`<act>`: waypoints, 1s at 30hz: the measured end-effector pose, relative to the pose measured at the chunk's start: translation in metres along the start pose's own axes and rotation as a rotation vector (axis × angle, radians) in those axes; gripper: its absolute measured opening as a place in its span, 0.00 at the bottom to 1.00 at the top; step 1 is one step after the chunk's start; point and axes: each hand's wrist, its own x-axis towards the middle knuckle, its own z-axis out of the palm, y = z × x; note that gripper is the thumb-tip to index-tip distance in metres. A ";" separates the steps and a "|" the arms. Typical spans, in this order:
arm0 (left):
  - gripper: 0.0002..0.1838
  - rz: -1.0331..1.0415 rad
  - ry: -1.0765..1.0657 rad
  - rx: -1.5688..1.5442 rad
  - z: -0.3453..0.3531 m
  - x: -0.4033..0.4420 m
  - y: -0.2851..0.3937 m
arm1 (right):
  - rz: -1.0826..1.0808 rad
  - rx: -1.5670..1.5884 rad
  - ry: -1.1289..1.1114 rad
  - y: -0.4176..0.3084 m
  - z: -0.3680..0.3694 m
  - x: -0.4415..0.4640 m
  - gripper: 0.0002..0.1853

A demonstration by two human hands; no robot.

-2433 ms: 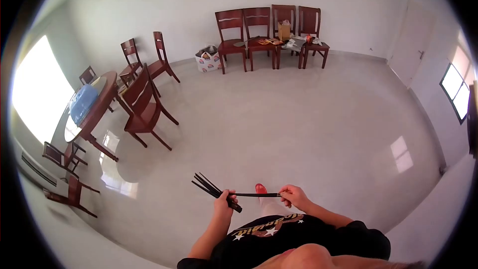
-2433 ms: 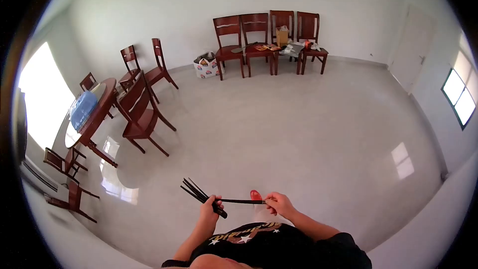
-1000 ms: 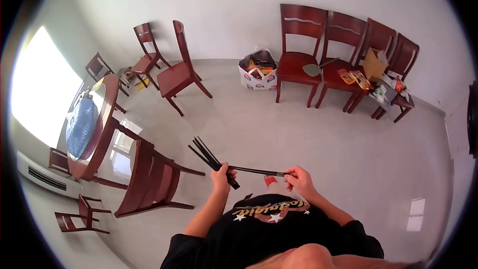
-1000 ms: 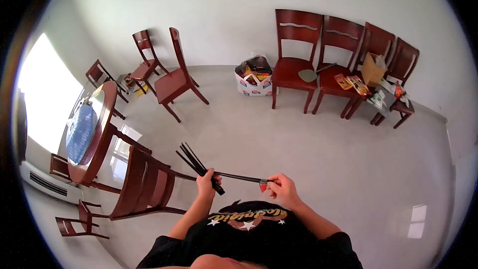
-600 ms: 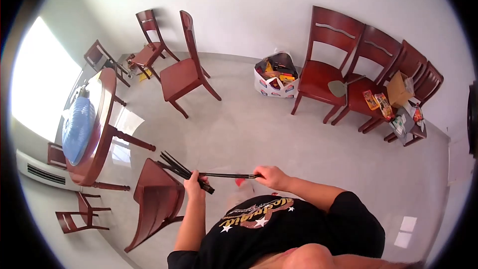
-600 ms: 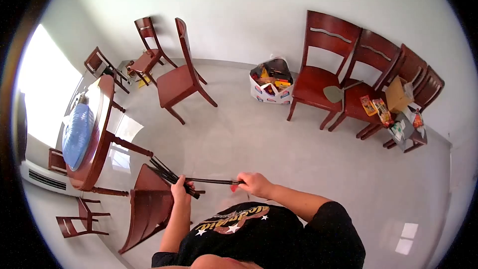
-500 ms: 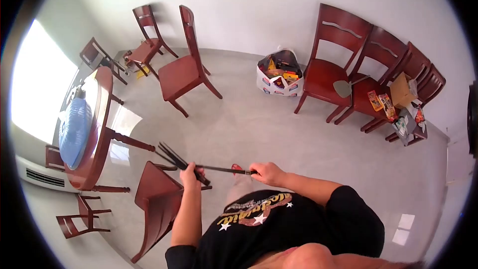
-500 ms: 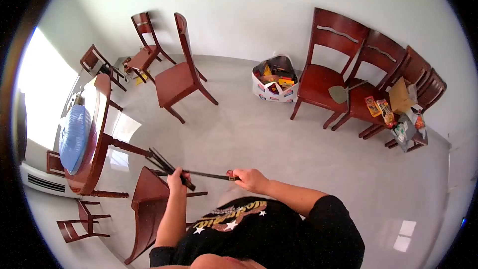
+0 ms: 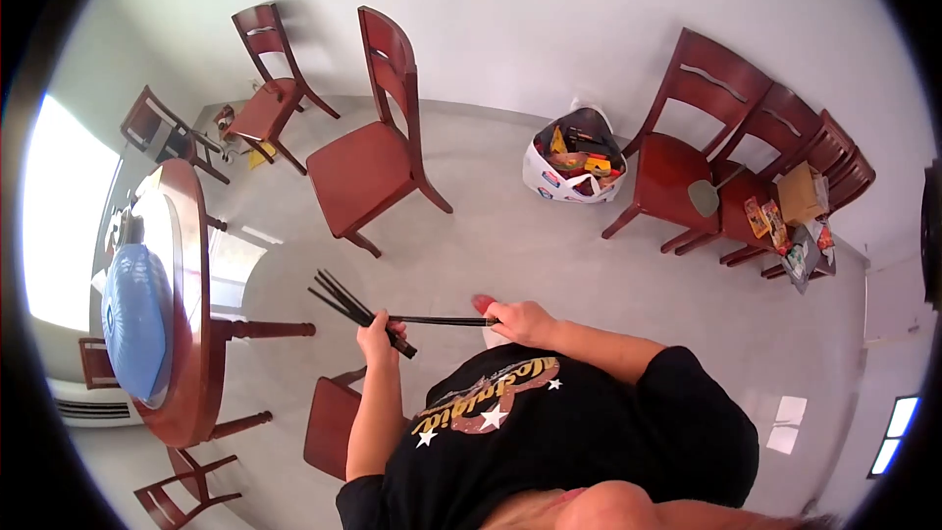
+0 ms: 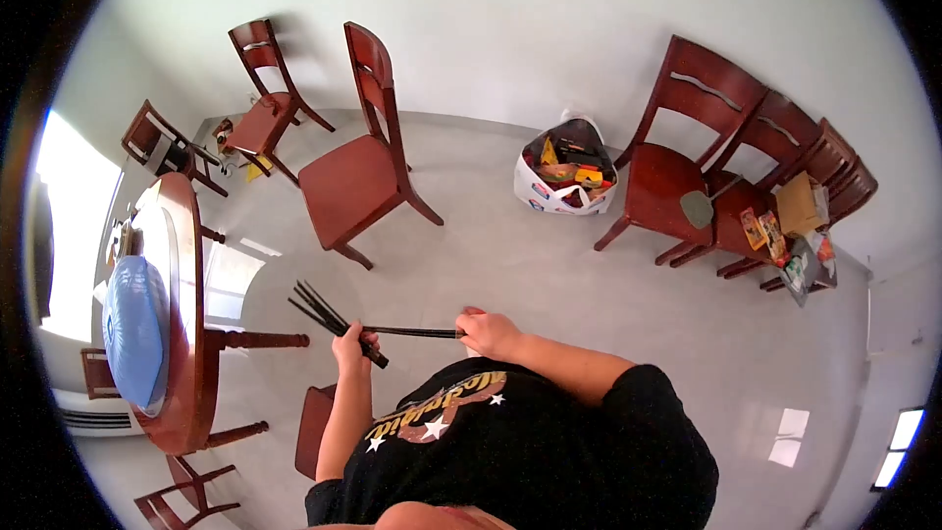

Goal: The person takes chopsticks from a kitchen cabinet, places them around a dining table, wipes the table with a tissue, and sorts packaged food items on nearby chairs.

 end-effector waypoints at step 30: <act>0.06 0.145 0.585 -0.448 -0.257 0.311 0.277 | -0.638 -0.279 -0.870 -0.214 0.193 0.632 0.10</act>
